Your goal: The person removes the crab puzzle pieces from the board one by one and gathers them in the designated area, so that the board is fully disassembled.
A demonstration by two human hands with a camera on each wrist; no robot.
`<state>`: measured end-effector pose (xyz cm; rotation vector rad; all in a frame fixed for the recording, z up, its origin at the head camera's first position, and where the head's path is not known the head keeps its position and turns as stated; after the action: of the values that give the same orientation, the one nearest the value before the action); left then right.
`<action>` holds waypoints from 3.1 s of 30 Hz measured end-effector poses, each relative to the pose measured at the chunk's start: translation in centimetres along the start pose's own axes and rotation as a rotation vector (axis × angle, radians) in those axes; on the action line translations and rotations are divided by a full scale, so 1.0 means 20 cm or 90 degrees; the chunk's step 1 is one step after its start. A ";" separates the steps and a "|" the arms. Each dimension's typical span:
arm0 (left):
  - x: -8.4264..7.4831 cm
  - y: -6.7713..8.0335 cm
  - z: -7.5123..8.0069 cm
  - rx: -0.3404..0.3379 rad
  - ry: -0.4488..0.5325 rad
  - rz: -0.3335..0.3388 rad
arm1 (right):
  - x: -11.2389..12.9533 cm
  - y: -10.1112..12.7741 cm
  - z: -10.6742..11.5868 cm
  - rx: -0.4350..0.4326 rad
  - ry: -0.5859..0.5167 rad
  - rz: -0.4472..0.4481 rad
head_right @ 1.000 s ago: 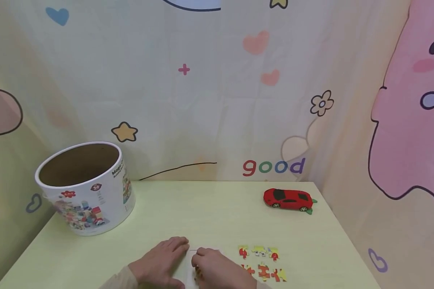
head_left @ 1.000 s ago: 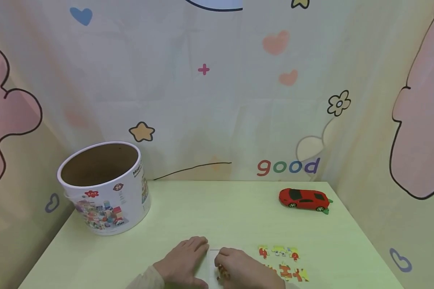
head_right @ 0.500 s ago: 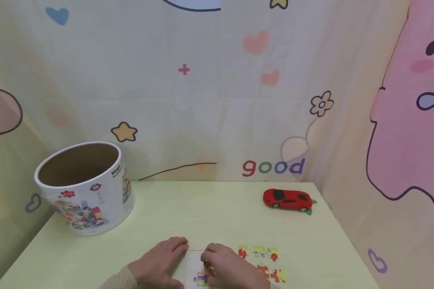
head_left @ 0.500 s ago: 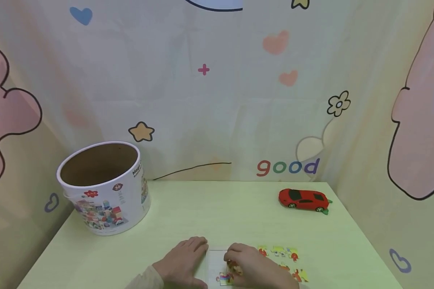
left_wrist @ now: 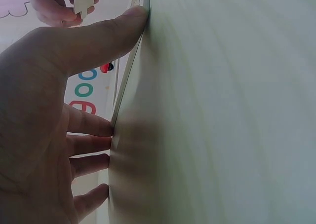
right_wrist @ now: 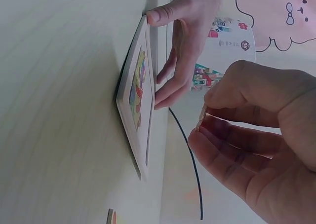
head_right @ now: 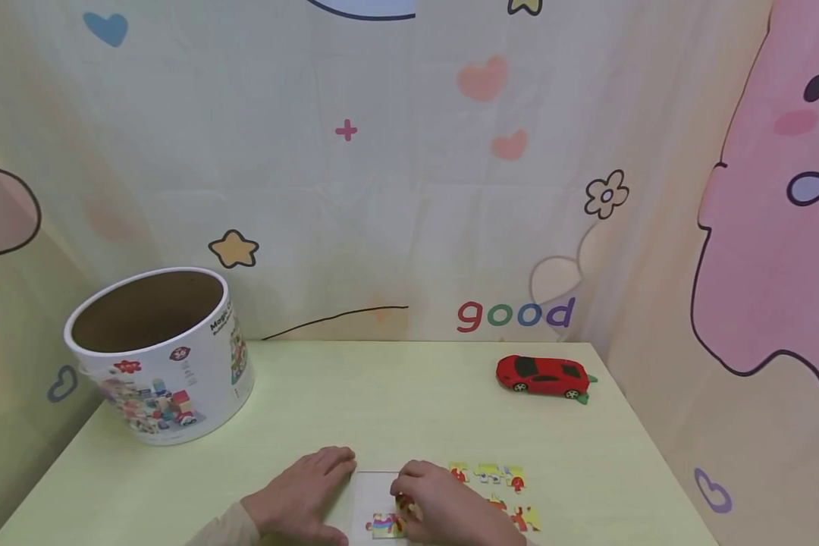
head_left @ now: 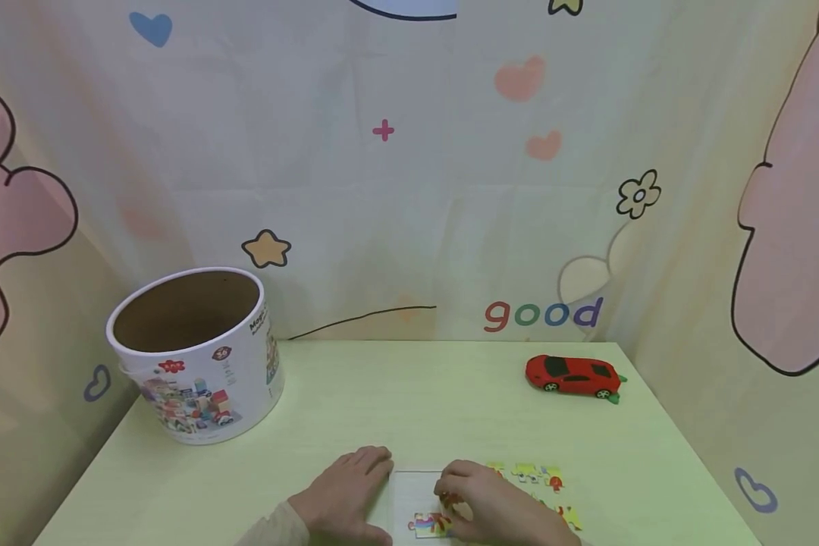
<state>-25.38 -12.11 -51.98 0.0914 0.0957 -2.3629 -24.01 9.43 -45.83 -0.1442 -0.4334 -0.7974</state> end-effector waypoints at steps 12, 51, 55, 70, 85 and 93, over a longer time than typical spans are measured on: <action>0.00 -0.01 0.00 0.012 0.001 0.002 | -0.05 0.05 0.00 0.034 -0.048 -0.054; 0.00 0.00 0.00 0.019 0.003 0.006 | -0.15 0.16 -0.02 0.021 -0.026 -0.050; 0.00 0.00 0.00 0.018 0.002 0.006 | -0.17 0.16 -0.03 0.010 -0.021 -0.041; -0.01 0.00 0.00 0.022 0.007 0.012 | -0.18 0.20 -0.04 -0.021 -0.004 -0.013; 0.00 0.00 -0.01 0.028 0.010 0.019 | -0.23 0.24 -0.06 0.012 -0.020 -0.063; -0.01 0.00 0.00 0.022 0.016 0.014 | -0.25 0.25 -0.07 0.036 -0.033 -0.103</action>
<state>-25.20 -12.04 -51.91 0.1382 0.0654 -2.3421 -23.06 15.82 -49.15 -0.0783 -0.5202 -0.9407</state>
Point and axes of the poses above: each hand's wrist, its own y-axis away from the middle knuckle, its own z-axis out of the back of the hand, x = y × z, the point moved 4 cm from there along -y, towards the middle knuckle, and after that the axes turned 4 degrees about -z, right-handed, at the moved point
